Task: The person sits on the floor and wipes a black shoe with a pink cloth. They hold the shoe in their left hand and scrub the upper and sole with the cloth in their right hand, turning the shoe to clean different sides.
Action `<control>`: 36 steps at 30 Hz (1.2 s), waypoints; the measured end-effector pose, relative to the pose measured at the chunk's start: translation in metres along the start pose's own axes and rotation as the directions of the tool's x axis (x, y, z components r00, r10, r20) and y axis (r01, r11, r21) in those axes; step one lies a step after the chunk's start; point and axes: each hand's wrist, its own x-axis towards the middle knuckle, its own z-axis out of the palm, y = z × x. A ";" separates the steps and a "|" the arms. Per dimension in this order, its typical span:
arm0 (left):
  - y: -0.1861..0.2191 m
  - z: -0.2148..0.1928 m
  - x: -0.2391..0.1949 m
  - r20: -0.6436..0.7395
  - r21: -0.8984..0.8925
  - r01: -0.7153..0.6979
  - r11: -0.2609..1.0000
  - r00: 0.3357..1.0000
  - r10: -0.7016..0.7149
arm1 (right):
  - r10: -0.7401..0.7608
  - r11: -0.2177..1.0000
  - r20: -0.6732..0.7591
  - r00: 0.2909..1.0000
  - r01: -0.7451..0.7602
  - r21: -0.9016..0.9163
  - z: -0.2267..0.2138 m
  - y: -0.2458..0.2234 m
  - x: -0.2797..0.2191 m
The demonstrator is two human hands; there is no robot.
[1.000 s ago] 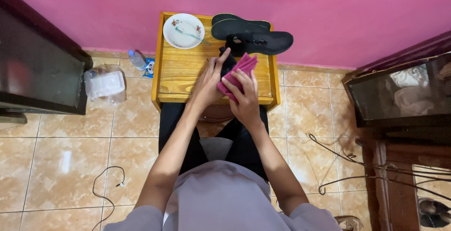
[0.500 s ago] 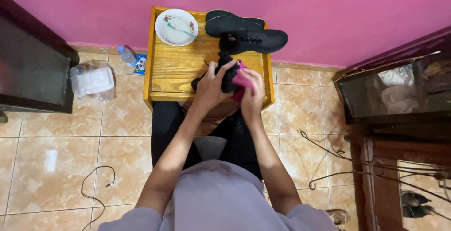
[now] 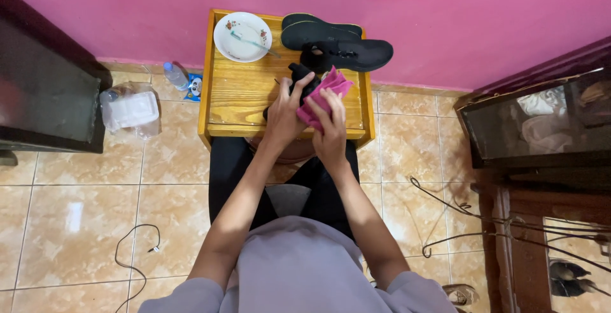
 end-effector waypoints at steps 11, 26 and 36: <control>-0.018 0.000 -0.013 -0.146 0.029 0.023 0.999 0.989 -0.018 | 0.811 0.399 0.172 0.559 -0.744 0.535 0.045 0.050 -0.048; -0.013 0.004 0.001 -0.095 -0.033 0.084 0.996 0.992 -0.087 | 0.070 0.996 0.045 0.997 -0.072 0.045 0.008 -0.022 0.008; -0.037 0.042 0.005 -0.292 -0.183 0.003 0.983 0.955 -0.057 | -0.052 0.996 -0.016 0.999 0.051 -0.075 0.009 -0.004 0.003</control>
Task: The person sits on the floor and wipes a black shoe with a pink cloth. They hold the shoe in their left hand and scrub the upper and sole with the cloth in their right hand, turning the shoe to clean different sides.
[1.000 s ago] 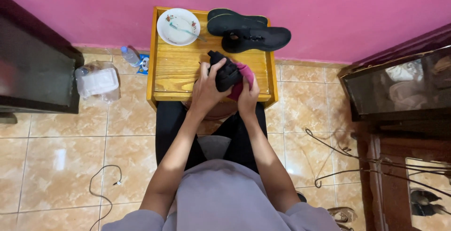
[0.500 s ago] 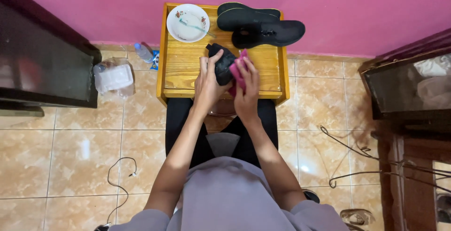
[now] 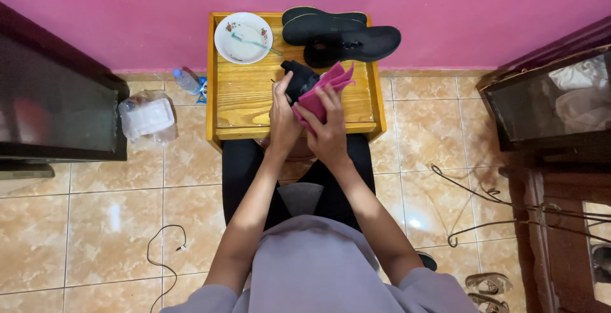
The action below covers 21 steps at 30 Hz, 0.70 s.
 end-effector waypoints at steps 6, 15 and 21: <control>-0.005 0.010 0.003 0.015 0.116 -0.096 0.989 0.995 0.095 | 0.259 0.953 0.029 0.966 -0.260 0.157 -0.009 0.021 0.009; 0.001 -0.013 0.010 0.024 0.278 -0.254 0.926 0.966 0.258 | 0.865 -0.229 0.496 0.076 -0.820 0.524 0.049 0.097 -0.118; -0.007 -0.025 0.020 0.064 0.353 -0.249 0.902 0.968 0.242 | 0.787 -0.545 0.617 -0.008 -0.478 0.688 -0.014 0.108 -0.070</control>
